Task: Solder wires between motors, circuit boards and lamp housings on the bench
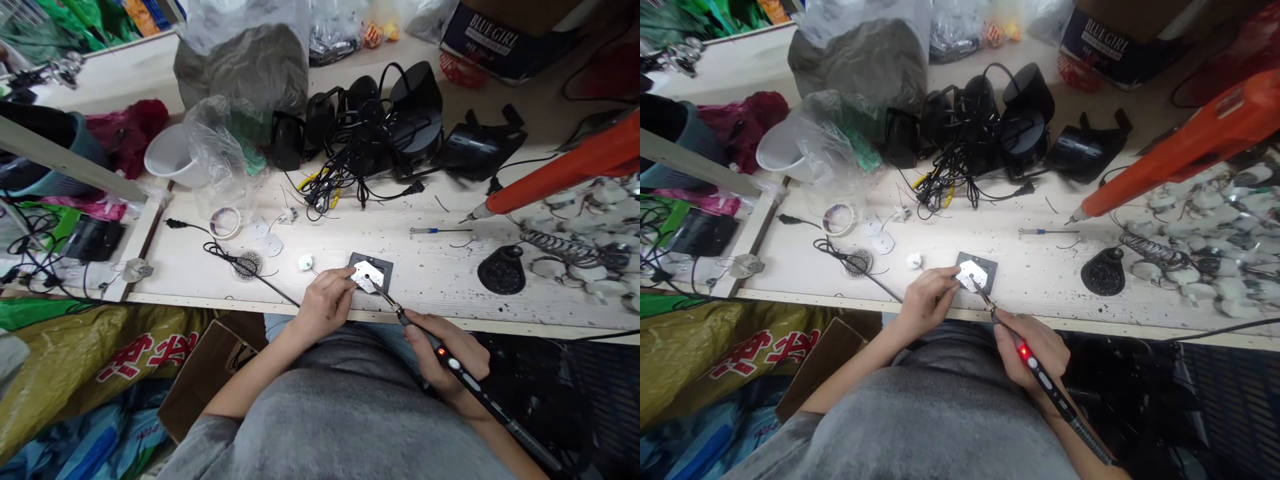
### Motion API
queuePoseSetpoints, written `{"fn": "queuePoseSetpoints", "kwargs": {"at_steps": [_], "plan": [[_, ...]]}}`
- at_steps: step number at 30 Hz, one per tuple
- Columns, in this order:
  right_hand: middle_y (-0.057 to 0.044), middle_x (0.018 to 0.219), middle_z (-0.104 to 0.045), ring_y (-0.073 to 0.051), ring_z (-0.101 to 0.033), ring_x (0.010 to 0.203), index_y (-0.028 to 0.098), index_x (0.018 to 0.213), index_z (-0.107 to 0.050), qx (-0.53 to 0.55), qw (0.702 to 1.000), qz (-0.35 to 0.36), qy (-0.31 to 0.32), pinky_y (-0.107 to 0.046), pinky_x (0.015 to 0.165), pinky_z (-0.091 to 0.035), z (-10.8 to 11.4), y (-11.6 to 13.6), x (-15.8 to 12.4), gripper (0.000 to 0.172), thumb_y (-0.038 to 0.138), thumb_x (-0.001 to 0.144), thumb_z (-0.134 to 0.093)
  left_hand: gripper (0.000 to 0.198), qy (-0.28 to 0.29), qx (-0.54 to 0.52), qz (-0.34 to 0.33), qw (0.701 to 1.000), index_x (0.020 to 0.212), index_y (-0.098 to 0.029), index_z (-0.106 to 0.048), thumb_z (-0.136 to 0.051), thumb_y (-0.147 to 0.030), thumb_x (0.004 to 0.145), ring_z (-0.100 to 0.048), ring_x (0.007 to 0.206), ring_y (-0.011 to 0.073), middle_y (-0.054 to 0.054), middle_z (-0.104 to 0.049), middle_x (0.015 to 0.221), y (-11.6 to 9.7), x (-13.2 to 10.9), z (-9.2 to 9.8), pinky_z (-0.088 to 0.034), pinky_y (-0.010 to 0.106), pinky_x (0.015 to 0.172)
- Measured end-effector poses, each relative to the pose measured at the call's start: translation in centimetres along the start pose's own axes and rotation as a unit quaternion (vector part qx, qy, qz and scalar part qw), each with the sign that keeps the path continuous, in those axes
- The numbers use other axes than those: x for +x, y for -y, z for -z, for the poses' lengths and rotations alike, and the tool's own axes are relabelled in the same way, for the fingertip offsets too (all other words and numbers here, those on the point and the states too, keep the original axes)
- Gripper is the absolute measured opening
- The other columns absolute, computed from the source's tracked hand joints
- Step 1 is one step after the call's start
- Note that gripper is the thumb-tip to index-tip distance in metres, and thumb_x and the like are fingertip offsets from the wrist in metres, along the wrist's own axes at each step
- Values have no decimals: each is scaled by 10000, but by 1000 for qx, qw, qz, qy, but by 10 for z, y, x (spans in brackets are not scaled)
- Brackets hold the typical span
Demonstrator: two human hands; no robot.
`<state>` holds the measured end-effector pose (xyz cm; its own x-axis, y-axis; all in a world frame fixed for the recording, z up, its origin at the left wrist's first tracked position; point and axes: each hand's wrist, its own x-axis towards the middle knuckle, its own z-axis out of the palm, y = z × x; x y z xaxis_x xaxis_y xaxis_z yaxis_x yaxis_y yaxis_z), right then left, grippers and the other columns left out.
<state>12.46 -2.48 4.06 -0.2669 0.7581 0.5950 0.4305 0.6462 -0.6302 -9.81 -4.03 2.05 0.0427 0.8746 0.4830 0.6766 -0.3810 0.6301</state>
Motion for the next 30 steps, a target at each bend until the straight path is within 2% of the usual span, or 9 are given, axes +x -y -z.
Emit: {"fn": "queuePoseSetpoints", "kwargs": {"at_steps": [6,11,14,16,19,21,24,27,30], "plan": [[-5,918,-788,-162,-736,658,243,1135,-741,8,999,-30,27,-276,649,-642,4,1,1,274,115,897,-696,59,-19,12,14,1000,948,-197,-658,-623,-149,951,-723,1007,212,96,-763,1080,-6,3,6,-606,369,828],[-4,882,-781,-152,-723,646,247,1141,-742,19,999,-25,6,-263,628,-623,2,-1,0,256,142,914,-686,66,4,-18,35,999,948,-194,-651,-608,-153,977,-676,779,141,16,-713,818,-14,10,15,-551,264,702],[-3,861,-775,-150,-715,632,248,1143,-741,27,999,-27,6,-260,609,-617,1,-3,1,262,136,913,-684,73,23,15,33,999,938,-191,-647,-594,-182,988,-634,718,139,8,-665,757,-13,10,12,-518,255,646],[-2,851,-773,-153,-713,625,256,1141,-742,27,999,-27,2,-261,589,-613,1,-3,2,265,136,911,-685,82,24,60,13,998,945,-184,-643,-575,-191,992,-621,744,160,32,-662,796,-10,8,8,-516,277,651],[-4,843,-774,-164,-716,629,265,1140,-744,26,999,-20,-8,-269,575,-615,0,-4,2,265,143,913,-681,95,38,108,-38,993,965,-177,-629,-538,-163,990,-616,815,183,106,-705,1052,-7,6,4,-529,320,694],[-2,845,-776,-169,-720,637,272,1142,-743,24,1000,-17,-10,-272,572,-617,1,-5,2,269,145,912,-682,109,55,111,-62,990,973,-181,-615,-524,-121,980,-619,836,183,114,-714,1156,-5,6,3,-531,330,709],[-3,852,-777,-163,-720,641,262,1141,-743,19,1000,-16,-3,-268,587,-620,1,-5,3,272,136,905,-691,96,48,81,-57,994,947,-193,-593,-556,-105,962,-639,835,180,80,-756,1071,-4,6,3,-529,328,706],[-6,869,-780,-154,-724,654,247,1142,-741,18,999,-23,15,-264,623,-627,2,-4,4,278,117,901,-693,104,23,38,-22,999,882,-202,-574,-622,-128,937,-670,836,174,59,-773,1014,-2,7,3,-538,334,721],[-10,867,-780,-153,-727,666,242,1133,-742,17,1000,-14,8,-259,623,-626,2,-4,5,255,131,910,-686,97,24,19,7,1000,876,-205,-589,-648,-161,939,-694,870,183,52,-775,999,-1,8,3,-550,349,750]]}}
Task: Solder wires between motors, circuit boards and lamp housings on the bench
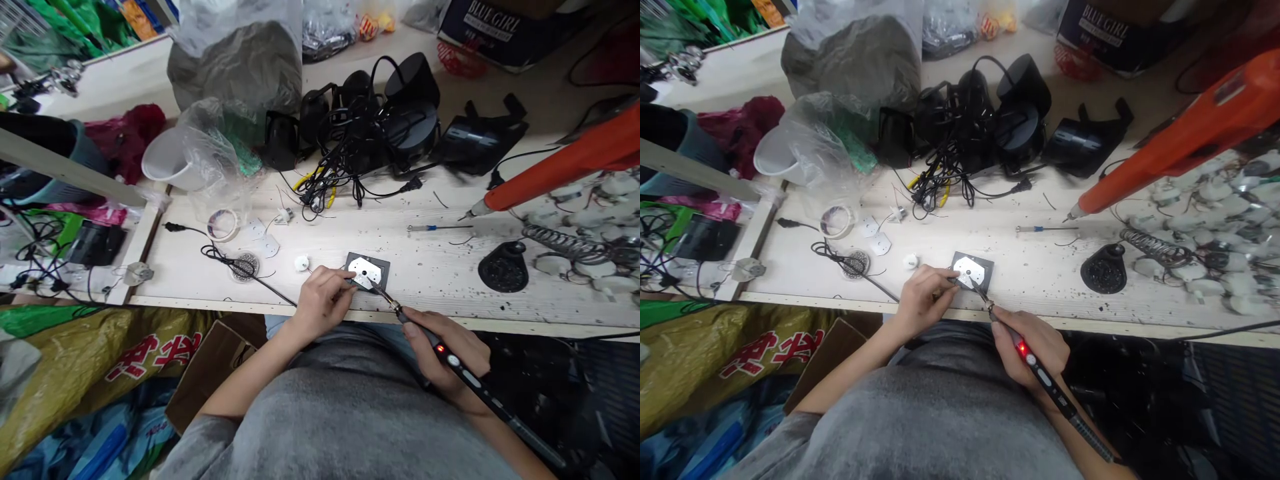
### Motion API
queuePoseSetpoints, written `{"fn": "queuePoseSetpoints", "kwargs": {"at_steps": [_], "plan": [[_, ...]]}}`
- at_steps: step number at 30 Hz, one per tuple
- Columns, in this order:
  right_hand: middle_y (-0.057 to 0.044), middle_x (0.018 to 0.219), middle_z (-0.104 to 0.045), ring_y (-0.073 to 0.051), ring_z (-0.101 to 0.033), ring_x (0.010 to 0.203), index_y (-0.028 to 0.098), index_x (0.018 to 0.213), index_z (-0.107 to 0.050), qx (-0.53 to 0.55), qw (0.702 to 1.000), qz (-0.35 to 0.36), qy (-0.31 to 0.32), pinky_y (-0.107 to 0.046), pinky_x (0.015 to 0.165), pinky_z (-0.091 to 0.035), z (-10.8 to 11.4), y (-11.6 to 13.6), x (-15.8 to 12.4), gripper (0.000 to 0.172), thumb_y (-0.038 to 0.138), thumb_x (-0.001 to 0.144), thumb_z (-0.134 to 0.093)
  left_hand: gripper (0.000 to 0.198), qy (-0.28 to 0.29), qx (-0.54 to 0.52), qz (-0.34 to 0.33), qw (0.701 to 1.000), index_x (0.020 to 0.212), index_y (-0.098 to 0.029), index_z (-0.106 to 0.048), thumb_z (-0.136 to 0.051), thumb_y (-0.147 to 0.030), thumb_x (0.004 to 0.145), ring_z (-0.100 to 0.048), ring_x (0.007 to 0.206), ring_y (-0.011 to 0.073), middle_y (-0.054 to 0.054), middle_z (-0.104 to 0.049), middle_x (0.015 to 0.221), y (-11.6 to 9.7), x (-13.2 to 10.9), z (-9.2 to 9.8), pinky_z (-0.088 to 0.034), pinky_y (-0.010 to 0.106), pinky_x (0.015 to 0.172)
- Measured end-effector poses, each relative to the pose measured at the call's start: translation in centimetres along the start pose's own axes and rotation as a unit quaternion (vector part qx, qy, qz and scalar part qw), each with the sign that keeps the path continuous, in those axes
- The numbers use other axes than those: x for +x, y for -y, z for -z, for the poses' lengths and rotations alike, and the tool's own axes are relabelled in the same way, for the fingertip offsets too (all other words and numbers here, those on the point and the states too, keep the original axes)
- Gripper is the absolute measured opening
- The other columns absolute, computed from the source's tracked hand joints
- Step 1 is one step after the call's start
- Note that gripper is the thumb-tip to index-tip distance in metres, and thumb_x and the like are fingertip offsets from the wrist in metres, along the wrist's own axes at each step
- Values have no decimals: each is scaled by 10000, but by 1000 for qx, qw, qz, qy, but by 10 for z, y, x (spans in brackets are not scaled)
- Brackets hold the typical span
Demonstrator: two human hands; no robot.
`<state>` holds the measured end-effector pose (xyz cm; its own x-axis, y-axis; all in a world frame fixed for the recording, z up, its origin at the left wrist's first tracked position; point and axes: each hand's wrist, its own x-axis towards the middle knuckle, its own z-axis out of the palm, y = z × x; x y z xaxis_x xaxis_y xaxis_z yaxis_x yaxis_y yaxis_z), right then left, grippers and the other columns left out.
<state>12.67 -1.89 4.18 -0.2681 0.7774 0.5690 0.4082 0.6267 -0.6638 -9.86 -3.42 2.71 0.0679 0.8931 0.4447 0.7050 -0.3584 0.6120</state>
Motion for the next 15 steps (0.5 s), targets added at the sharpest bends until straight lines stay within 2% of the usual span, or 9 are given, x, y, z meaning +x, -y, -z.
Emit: {"fn": "queuePoseSetpoints", "kwargs": {"at_steps": [3,9,15], "plan": [[-13,848,-775,-154,-722,656,238,1124,-746,5,1000,4,-3,-254,606,-620,-1,-1,1,242,141,911,-688,46,17,0,10,1000,944,-199,-612,-597,-178,982,-709,928,195,59,-772,995,-1,2,1,-558,364,787],[-9,863,-778,-164,-731,679,247,1114,-747,3,1000,10,-7,-263,608,-624,-2,-3,3,232,148,913,-684,85,38,16,5,999,975,-190,-596,-527,-143,991,-709,939,203,76,-759,997,-6,6,5,-567,370,795],[1,856,-777,-168,-732,668,256,1119,-738,0,1000,9,-10,-274,602,-625,-1,-4,3,244,142,910,-684,78,42,-8,53,998,1015,-208,-620,-547,-182,1007,-708,899,180,44,-762,979,-5,9,10,-569,333,785]]}}
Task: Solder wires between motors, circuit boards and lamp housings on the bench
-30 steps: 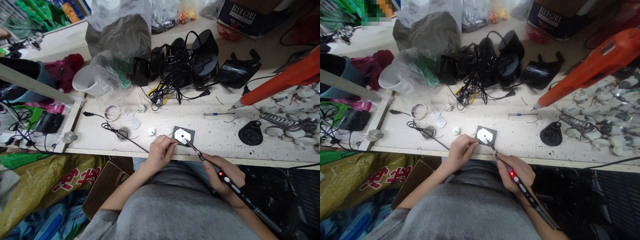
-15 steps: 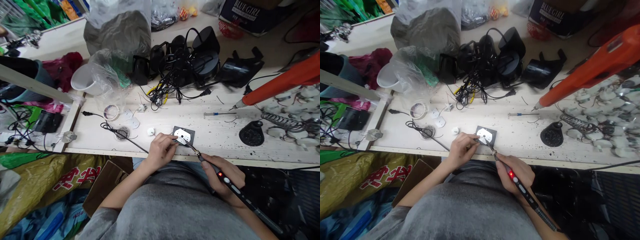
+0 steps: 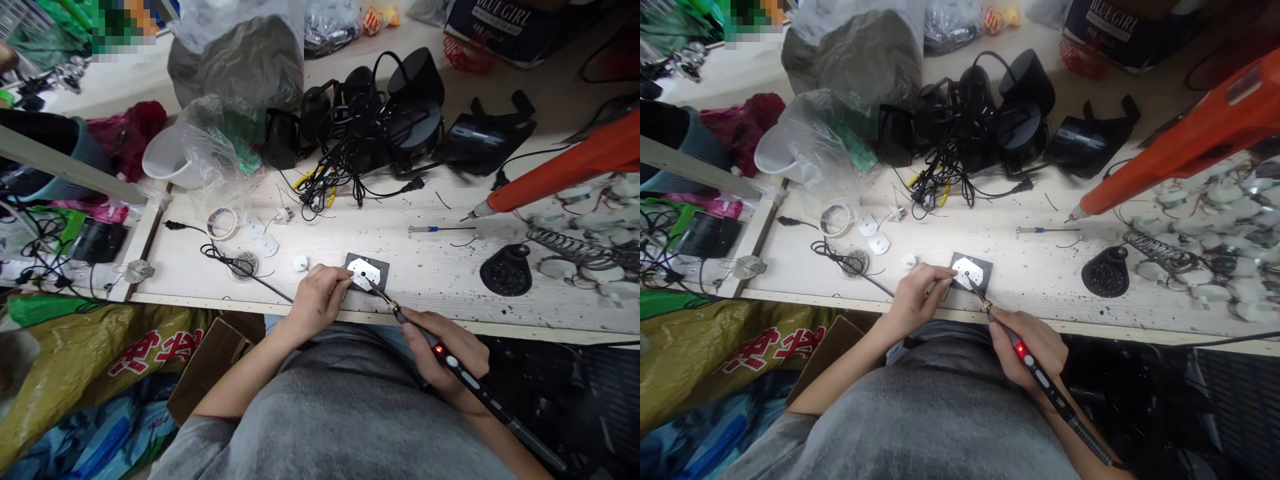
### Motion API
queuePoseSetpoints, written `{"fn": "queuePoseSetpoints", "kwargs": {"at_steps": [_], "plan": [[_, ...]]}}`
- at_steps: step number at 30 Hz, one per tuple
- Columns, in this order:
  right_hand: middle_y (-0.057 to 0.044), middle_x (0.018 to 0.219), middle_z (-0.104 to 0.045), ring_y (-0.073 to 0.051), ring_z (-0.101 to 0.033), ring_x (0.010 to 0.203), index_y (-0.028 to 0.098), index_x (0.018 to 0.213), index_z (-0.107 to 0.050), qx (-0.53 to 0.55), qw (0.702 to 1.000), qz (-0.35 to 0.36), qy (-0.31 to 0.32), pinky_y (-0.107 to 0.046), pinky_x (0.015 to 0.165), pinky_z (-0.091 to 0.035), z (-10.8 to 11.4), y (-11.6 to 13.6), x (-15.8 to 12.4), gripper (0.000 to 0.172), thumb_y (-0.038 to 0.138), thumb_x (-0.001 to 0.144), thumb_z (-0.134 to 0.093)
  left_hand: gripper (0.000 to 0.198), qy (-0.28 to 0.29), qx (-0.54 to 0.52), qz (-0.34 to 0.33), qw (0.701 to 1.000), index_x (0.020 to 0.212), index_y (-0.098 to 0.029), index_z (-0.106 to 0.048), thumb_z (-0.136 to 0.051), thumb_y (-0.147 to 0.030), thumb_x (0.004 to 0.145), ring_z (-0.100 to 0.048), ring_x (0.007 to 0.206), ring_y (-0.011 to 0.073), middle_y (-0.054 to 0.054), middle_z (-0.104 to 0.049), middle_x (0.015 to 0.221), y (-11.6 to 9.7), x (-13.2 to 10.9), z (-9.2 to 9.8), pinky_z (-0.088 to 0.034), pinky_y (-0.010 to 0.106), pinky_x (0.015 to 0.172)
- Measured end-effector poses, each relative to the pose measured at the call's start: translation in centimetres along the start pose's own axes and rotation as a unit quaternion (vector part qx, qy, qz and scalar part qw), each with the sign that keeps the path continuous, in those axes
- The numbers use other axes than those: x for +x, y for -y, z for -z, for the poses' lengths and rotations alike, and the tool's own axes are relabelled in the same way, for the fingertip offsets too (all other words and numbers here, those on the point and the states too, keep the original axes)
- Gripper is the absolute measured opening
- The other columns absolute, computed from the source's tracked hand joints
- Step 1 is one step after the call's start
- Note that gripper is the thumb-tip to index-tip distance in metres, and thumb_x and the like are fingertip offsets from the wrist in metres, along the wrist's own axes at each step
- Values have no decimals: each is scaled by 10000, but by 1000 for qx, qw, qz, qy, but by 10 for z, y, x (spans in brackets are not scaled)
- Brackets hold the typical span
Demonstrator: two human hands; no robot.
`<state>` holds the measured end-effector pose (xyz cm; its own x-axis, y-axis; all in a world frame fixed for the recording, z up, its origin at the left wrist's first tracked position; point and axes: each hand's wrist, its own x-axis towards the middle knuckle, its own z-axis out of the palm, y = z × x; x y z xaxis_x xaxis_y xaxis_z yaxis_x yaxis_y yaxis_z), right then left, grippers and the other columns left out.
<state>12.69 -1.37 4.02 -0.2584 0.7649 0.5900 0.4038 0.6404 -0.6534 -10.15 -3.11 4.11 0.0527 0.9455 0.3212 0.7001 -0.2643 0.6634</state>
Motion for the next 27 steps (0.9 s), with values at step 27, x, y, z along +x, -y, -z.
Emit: {"fn": "queuePoseSetpoints", "kwargs": {"at_steps": [27], "plan": [[-11,860,-770,-171,-731,678,251,1148,-715,10,1000,6,23,-272,597,-620,6,4,4,289,102,904,-671,86,-30,18,-75,997,975,-196,-619,-577,-123,959,-721,959,173,90,-733,1026,11,-10,-10,-617,300,788]]}}
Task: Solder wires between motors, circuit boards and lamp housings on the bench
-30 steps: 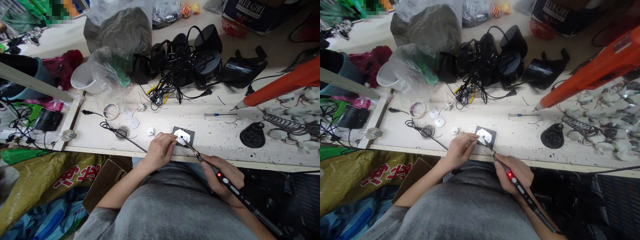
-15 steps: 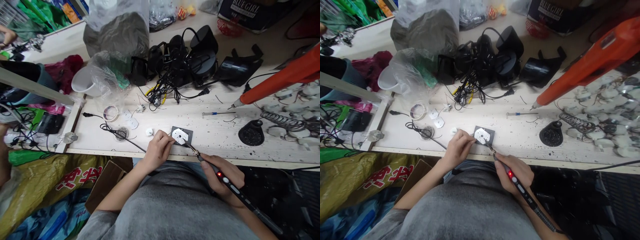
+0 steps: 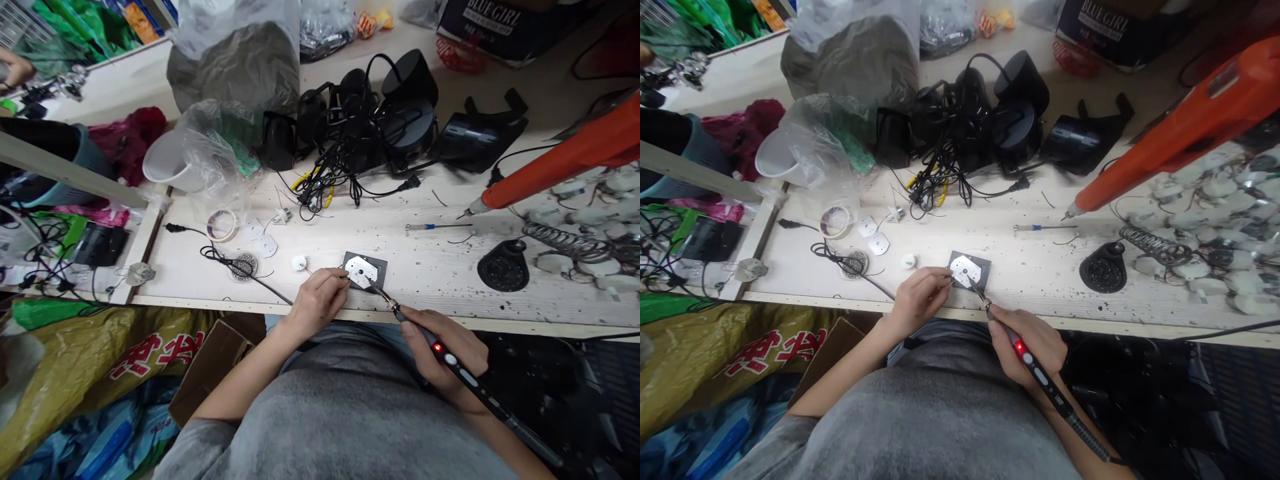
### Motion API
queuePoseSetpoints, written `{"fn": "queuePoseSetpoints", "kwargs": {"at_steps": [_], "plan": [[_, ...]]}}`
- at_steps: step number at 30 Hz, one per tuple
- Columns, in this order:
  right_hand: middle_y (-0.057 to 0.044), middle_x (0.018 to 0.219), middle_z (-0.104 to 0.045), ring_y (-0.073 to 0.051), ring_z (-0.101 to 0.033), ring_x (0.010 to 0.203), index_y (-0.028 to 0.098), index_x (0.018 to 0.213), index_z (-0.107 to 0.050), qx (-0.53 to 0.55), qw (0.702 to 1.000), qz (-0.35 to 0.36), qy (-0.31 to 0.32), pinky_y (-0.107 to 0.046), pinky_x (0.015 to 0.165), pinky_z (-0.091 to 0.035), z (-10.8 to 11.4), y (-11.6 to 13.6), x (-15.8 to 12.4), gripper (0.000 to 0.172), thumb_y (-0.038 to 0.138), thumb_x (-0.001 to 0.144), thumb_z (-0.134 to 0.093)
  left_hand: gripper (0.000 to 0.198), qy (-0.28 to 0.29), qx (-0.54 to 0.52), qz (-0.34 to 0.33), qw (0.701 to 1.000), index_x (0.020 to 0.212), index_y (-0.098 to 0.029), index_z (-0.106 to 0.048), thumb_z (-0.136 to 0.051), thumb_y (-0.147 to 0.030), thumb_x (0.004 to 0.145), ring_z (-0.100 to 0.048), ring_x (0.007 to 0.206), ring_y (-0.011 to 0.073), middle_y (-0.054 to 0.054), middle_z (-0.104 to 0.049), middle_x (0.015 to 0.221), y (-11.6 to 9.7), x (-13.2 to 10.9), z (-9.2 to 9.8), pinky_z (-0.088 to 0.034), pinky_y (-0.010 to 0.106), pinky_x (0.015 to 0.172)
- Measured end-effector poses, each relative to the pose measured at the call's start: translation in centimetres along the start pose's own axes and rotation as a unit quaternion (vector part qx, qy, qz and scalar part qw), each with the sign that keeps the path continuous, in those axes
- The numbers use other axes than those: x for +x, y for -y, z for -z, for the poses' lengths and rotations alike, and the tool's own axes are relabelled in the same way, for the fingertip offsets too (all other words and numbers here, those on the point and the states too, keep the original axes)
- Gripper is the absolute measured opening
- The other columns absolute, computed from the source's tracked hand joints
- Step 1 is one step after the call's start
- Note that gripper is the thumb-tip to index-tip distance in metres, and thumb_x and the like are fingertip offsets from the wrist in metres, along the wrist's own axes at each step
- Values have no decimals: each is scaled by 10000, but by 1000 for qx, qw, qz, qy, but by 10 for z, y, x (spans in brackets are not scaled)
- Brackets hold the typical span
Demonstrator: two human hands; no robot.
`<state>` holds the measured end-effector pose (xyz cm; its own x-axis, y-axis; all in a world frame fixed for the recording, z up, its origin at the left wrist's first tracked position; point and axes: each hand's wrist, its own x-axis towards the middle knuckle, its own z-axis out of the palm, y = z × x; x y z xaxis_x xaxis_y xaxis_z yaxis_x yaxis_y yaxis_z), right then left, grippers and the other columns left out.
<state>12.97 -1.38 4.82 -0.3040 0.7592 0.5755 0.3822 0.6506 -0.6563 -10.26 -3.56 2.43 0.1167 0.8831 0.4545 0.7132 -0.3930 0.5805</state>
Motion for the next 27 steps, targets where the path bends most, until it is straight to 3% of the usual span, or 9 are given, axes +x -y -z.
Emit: {"fn": "queuePoseSetpoints", "kwargs": {"at_steps": [5,9,16,27], "plan": [[-17,899,-776,-176,-739,716,227,1145,-716,3,1000,-1,17,-281,631,-629,-3,-1,-3,293,83,892,-681,129,1,4,29,1000,844,-201,-551,-587,-128,944,-716,831,149,69,-729,942,-4,5,-2,-602,258,674],[-16,880,-772,-168,-726,690,229,1143,-729,17,1000,2,-15,-275,608,-617,-9,-4,-8,285,94,899,-668,136,4,6,45,999,842,-193,-547,-584,-78,902,-704,803,145,76,-723,958,-7,8,-2,-595,254,657],[6,899,-772,-166,-729,697,274,1197,-710,17,1000,-22,7,-279,639,-622,-13,0,-7,330,122,907,-670,129,10,0,58,998,853,-195,-567,-588,-69,870,-706,839,163,77,-720,981,-8,7,-3,-609,282,714],[-2,944,-787,-161,-750,735,269,1254,-669,13,998,22,60,-259,666,-645,-12,-3,-1,387,112,900,-676,112,0,15,38,999,864,-193,-562,-584,-94,911,-671,726,126,69,-718,950,-7,8,-2,-562,231,579]]}}
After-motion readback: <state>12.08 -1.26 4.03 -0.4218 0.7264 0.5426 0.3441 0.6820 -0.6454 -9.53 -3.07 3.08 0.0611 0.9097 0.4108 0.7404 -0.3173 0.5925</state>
